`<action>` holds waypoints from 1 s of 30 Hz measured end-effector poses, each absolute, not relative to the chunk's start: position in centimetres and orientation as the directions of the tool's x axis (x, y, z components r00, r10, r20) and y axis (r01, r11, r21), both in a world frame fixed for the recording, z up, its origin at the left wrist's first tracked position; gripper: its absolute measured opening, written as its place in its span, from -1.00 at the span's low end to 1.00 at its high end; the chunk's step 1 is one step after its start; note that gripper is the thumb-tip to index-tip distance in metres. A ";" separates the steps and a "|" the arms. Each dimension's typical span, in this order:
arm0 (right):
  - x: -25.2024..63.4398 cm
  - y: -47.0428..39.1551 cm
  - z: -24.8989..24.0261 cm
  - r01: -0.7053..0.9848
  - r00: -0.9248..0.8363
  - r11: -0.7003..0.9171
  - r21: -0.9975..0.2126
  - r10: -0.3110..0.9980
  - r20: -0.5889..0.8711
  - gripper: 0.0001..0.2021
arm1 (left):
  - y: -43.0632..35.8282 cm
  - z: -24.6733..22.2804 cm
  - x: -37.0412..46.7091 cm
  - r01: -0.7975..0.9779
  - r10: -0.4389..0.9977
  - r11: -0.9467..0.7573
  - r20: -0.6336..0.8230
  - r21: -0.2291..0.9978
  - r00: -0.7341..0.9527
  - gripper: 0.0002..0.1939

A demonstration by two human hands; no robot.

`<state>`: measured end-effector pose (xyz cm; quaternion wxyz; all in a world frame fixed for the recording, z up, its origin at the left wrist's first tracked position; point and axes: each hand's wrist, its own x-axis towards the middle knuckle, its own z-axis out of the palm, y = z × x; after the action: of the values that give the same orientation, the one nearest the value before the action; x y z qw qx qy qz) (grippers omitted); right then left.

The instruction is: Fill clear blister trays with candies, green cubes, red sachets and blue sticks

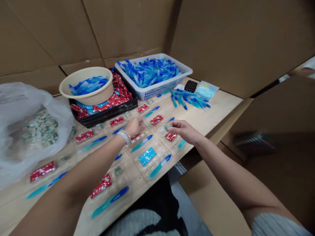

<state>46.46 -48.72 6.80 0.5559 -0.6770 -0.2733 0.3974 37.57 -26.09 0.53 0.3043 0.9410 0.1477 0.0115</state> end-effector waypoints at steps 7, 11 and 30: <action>46.4 -47.9 4.1 0.586 0.138 -0.201 -0.785 0.979 -0.148 -0.91 | -27.0 1.0 37.6 0.282 0.261 -0.834 -0.112 0.475 0.959 -0.78; 45.5 -46.8 3.6 0.804 -0.057 -0.045 -0.592 0.987 -0.153 -0.89 | -27.7 1.0 37.2 0.259 0.254 -0.846 -0.077 0.466 0.964 -0.74; 44.5 -46.0 3.3 0.971 -0.110 0.056 -0.233 0.967 -0.228 -0.77 | -28.1 0.5 36.2 0.177 0.216 -0.882 0.041 0.436 0.975 -0.75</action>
<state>44.48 -46.05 3.31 -0.0051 -0.6670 -0.7266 0.1651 36.23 -28.10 0.47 0.2202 0.9692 0.1015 0.0441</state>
